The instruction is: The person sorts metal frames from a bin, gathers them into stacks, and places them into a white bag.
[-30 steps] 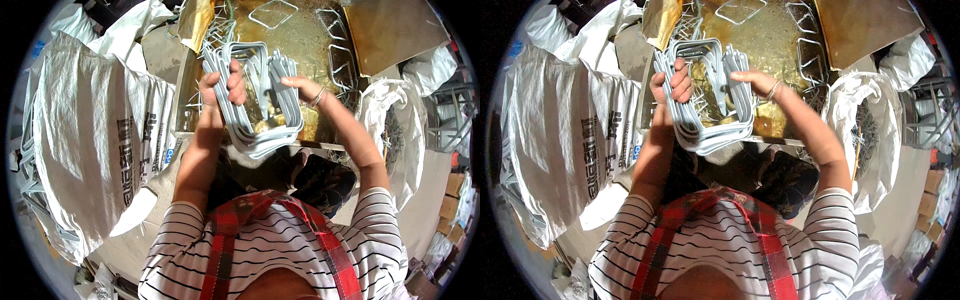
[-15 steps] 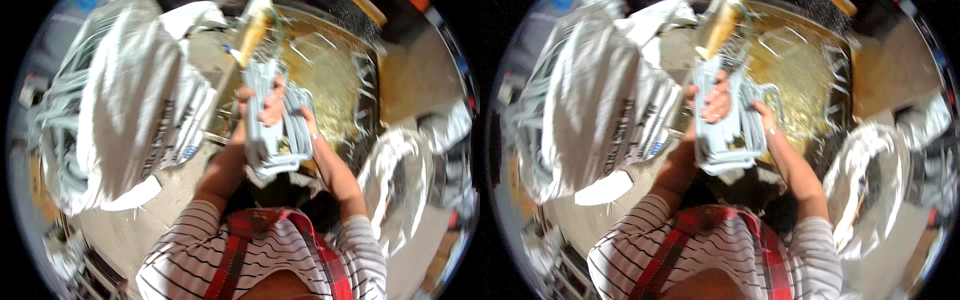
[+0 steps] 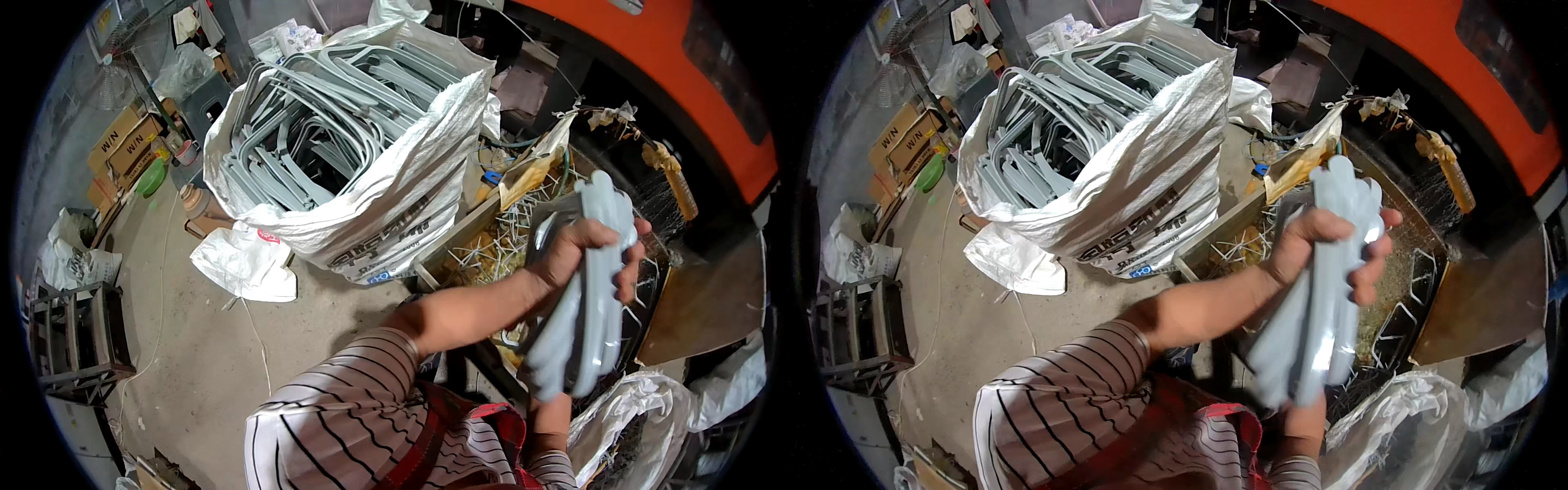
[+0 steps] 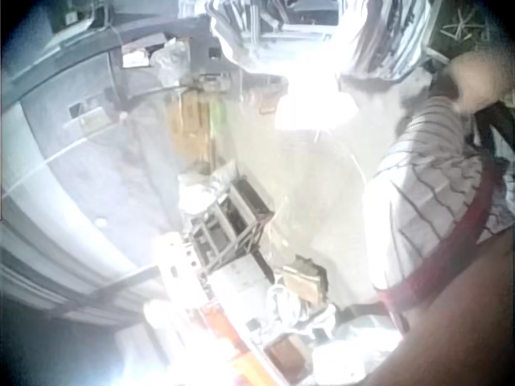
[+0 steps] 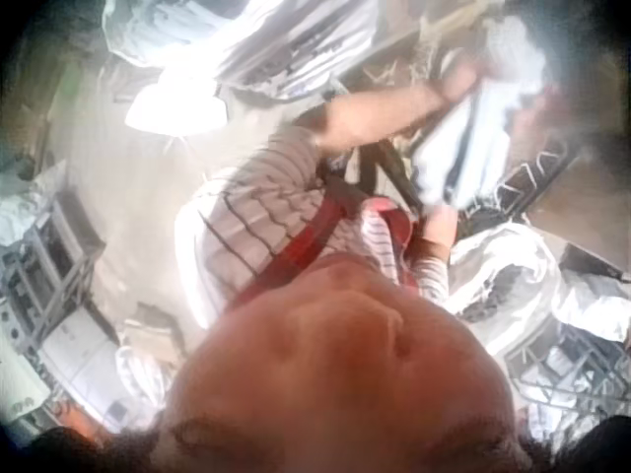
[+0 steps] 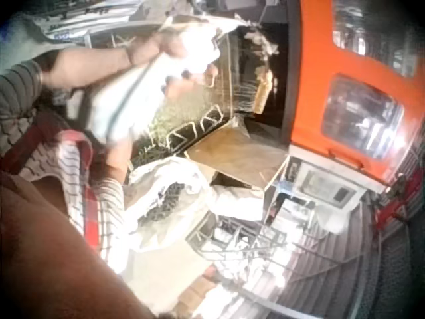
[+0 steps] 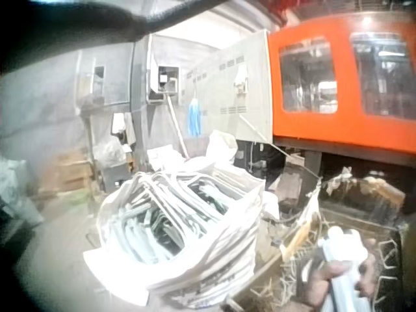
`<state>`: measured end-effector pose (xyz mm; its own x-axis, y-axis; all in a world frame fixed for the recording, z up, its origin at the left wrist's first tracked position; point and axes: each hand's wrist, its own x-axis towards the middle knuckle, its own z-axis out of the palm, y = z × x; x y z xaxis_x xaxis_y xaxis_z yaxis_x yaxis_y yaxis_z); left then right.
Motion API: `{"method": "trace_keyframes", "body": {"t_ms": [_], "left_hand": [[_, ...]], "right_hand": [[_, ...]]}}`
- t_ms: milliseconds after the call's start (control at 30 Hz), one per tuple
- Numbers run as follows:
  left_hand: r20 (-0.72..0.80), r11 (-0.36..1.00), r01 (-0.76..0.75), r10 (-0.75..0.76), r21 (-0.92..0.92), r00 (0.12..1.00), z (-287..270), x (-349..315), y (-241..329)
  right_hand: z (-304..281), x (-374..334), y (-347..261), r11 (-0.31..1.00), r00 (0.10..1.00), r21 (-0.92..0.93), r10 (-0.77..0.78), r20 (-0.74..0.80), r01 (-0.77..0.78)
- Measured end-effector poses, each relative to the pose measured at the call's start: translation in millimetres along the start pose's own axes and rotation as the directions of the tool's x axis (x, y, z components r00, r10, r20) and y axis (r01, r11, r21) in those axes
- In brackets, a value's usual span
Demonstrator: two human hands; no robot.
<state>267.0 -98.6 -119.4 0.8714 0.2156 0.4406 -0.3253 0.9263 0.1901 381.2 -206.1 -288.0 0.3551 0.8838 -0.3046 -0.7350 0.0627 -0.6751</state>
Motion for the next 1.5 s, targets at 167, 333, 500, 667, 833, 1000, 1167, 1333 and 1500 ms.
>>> {"method": "trace_keyframes", "body": {"t_ms": [167,333,500,667,833,1000,1167,1333,1500], "left_hand": [[0.114,0.992,0.018,-0.032,0.127,0.993,24.1,-28.9,33.0],[-0.221,0.839,-0.035,0.183,0.542,0.958,68.8,-57.2,78.5],[0.090,0.115,-0.168,0.493,0.979,0.866,145.6,-85.8,121.8],[-0.073,0.242,-0.097,0.606,0.965,0.792,214.5,-92.2,170.6],[-0.063,0.152,-0.042,0.625,0.988,0.778,206.6,-104.4,233.0],[-0.129,0.167,0.007,0.731,0.986,0.670,184.2,-101.7,262.8],[-0.323,0.345,0.057,0.790,0.937,0.521,159.8,-77.5,302.5],[-0.477,0.382,0.301,0.796,0.874,0.374,123.4,-71.8,337.5],[-0.390,0.329,0.256,0.889,0.909,0.241,87.2,-46.9,346.8]], "right_hand": [[55.3,-15.2,-46.3,0.978,0.989,-0.147,-0.141,0.049,0.147],[153.3,-35.6,-111.7,0.836,0.905,-0.365,-0.320,0.280,0.409],[263.6,-8.8,-137.5,0.764,0.834,-0.399,-0.317,0.452,0.507],[350.1,20.0,-158.9,0.685,0.836,-0.563,-0.124,0.535,0.462],[403.2,33.5,-129.7,0.561,0.782,-0.602,-0.140,0.608,0.568],[428.9,56.5,-119.3,0.582,0.888,-0.698,-0.098,0.449,0.417],[414.3,121.9,-126.5,0.476,0.826,-0.696,-0.128,0.549,0.537],[376.7,121.8,-109.8,-0.388,0.837,-0.858,-0.294,0.461,0.336],[363.9,122.5,-105.5,-0.356,0.897,-0.899,-0.260,0.358,0.256]]}}
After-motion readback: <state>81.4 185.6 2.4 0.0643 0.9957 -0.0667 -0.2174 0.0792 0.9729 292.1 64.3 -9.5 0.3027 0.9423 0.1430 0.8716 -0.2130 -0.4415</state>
